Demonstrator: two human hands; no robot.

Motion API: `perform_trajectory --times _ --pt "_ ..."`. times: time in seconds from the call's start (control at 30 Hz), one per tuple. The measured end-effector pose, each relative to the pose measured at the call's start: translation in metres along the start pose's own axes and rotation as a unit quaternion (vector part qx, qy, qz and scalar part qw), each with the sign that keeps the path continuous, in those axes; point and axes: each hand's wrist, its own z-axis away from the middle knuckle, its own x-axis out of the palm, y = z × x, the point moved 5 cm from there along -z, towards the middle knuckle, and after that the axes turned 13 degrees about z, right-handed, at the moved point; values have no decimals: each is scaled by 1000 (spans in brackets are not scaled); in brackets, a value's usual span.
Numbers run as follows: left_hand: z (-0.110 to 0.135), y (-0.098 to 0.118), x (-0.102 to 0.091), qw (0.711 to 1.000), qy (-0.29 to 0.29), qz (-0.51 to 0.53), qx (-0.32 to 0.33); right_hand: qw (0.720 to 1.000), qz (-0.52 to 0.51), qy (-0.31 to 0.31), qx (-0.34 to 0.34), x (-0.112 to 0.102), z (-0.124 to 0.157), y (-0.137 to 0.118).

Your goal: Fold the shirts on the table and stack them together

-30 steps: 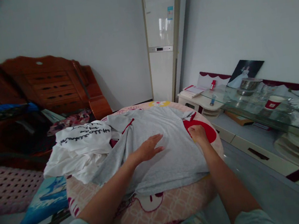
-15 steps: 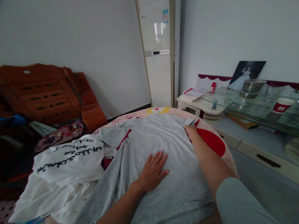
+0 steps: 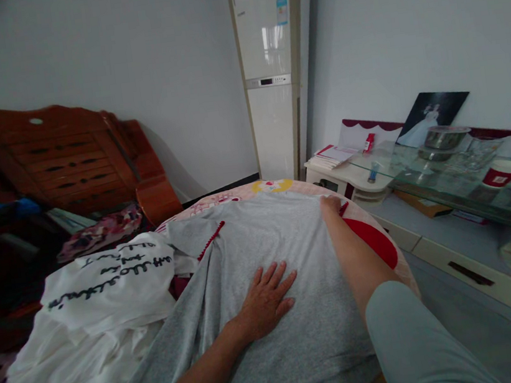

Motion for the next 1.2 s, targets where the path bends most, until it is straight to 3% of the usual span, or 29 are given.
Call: perform_trajectory --times 0.17,0.27,0.4,0.47,0.5,0.63,0.77,0.87,0.97,1.03,1.1,1.2 --pt "1 0 0 1000 8 -10 12 997 74 -25 4 -11 12 3" --pt "1 1 -1 1000 7 -3 9 993 112 -5 -47 -21 40 -11" --pt "-2 1 -1 1000 -1 4 0 969 117 16 -217 -5 109 -42" --pt "-3 2 -2 1000 -6 9 0 913 96 12 -396 17 151 -57" --pt "-3 3 -2 1000 -7 12 -1 894 89 7 -438 28 166 -58" --pt "-3 9 -6 999 -5 32 -10 879 115 -5 -463 53 180 -50" --pt "4 7 -22 998 6 58 -21 887 125 -33 -443 43 176 -53" --pt "17 -11 -54 996 41 48 -60 881 66 -20 -469 33 201 -60" --pt "38 -46 -99 975 144 22 -165 861 32 -39 -505 37 236 -56" --pt "55 -69 -121 956 183 1 -230 859 59 -55 -505 45 251 -47" --pt "71 -89 -130 937 179 -15 -299 859 92 -62 -500 50 259 -40" --pt "85 -108 -125 927 94 -28 -361 860 114 -70 -493 50 261 -37"
